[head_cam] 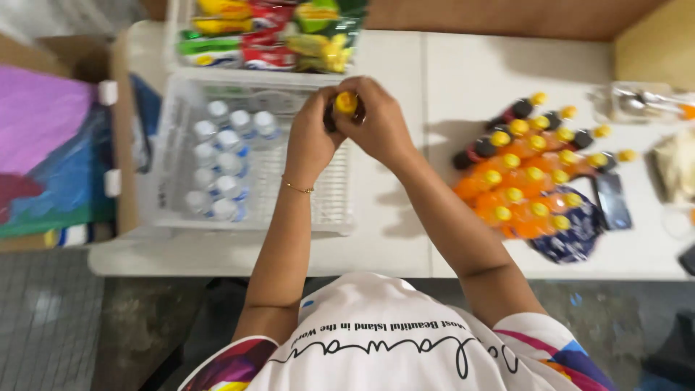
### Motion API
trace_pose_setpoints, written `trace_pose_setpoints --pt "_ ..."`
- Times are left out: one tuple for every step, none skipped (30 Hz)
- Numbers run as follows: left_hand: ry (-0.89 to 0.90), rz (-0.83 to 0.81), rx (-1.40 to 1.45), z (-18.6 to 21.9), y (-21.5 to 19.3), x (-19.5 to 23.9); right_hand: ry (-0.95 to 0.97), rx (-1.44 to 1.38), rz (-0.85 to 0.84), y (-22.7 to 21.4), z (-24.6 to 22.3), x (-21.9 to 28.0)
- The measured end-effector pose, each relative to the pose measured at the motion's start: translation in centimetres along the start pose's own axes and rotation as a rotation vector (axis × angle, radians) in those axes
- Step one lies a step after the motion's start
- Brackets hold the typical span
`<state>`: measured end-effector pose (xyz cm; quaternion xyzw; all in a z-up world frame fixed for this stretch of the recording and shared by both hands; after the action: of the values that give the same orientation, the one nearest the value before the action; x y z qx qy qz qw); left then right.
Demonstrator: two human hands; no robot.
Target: Arranging and organizing small beverage bottles from crates onto a table.
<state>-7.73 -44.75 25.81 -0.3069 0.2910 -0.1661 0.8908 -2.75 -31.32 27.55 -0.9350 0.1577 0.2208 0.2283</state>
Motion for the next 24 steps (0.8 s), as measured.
trace_pose_setpoints --pt "0.021 -0.008 0.011 1.5 1.0 -0.6 -0.001 0.015 0.02 -2.3 -0.9 0.1" --pt "0.108 0.04 0.03 3.4 1.8 -1.2 -0.043 0.02 0.052 -4.7 -2.0 0.2" --pt "0.189 0.077 0.054 5.3 2.8 -1.4 -0.074 0.025 0.085 -7.1 -3.1 0.8" --pt "0.204 0.058 0.068 7.1 4.2 -2.4 -0.062 0.04 0.105 -9.2 -2.8 0.7" --pt "0.132 0.011 0.079 8.5 5.6 -3.0 -0.075 0.059 0.123 -11.2 -2.6 1.0" --pt "0.06 -0.038 0.089 9.9 7.0 -3.5 -0.088 0.079 0.14 -13.1 -2.5 1.3" --pt "0.072 -0.044 0.095 10.6 9.0 -4.1 -0.087 0.089 0.152 -14.5 -1.2 1.8" --pt "0.069 -0.078 0.062 11.2 11.1 -4.6 -0.044 0.09 0.158 -16.0 0.2 2.2" --pt "0.064 -0.114 0.029 11.9 13.2 -5.1 0.001 0.091 0.163 -17.5 1.7 2.7" --pt "0.073 -0.121 0.037 12.3 15.6 -5.7 0.006 0.1 0.172 -19.1 3.5 3.1" --pt "0.094 -0.137 0.021 12.4 18.0 -5.9 0.036 0.118 0.182 -20.3 5.4 3.6" --pt "0.114 -0.153 0.006 12.5 20.3 -6.1 0.067 0.137 0.191 -21.5 7.4 4.1" --pt "0.118 -0.159 0.01 12.5 22.5 -6.3 0.072 0.141 0.196 -22.5 9.3 4.7" --pt "0.119 -0.19 0.012 12.5 24.7 -6.5 0.11 0.141 0.209 -23.5 11.4 5.2" --pt "0.118 -0.222 0.015 12.5 27.0 -6.7 0.149 0.141 0.219 -24.4 13.4 5.7" --pt "0.119 -0.228 0.019 11.9 29.3 -6.6 0.154 0.145 0.222 -25.3 15.8 6.4" --pt "0.108 -0.301 -0.047 11.2 31.7 -6.7 0.191 0.17 0.191 -25.9 18.3 6.9" --pt "0.097 -0.373 -0.114 10.3 34.1 -6.9 0.228 0.194 0.16 -26.4 20.8 7.3" --pt "0.1 -0.375 -0.114 10.5 35.1 -6.9 0.228 0.195 0.164 -26.9 22.2 7.7" --pt "0.089 -0.386 -0.11 10.5 36.1 -6.8 0.25 0.198 0.148 -27.3 23.7 8.1" --pt "0.075 -0.396 -0.106 10.4 37.1 -6.8 0.272 0.2 0.13 -27.5 25.2 8.5" --pt "0.077 -0.397 -0.106 10.3 38.0 -6.8 0.272 0.2 0.132 -27.7 26.4 8.7" --pt "0.058 -0.422 -0.102 10.2 39.0 -6.7 0.317 0.217 0.112 -27.9 27.8 8.9" --pt "0.039 -0.448 -0.098 9.9 40.0 -6.6 0.362 0.234 0.091 -28.0 29.2 9.2"
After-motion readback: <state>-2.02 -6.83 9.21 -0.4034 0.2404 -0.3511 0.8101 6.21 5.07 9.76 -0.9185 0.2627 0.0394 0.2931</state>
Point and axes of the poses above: each hand's wrist, its own x-axis away from the middle knuckle, its own y-axis out of the palm, z = x × y, the point moved 4 cm from there along -x, towards the middle knuckle, and after that the axes turned 14 degrees about -x, right-handed, at the moved point
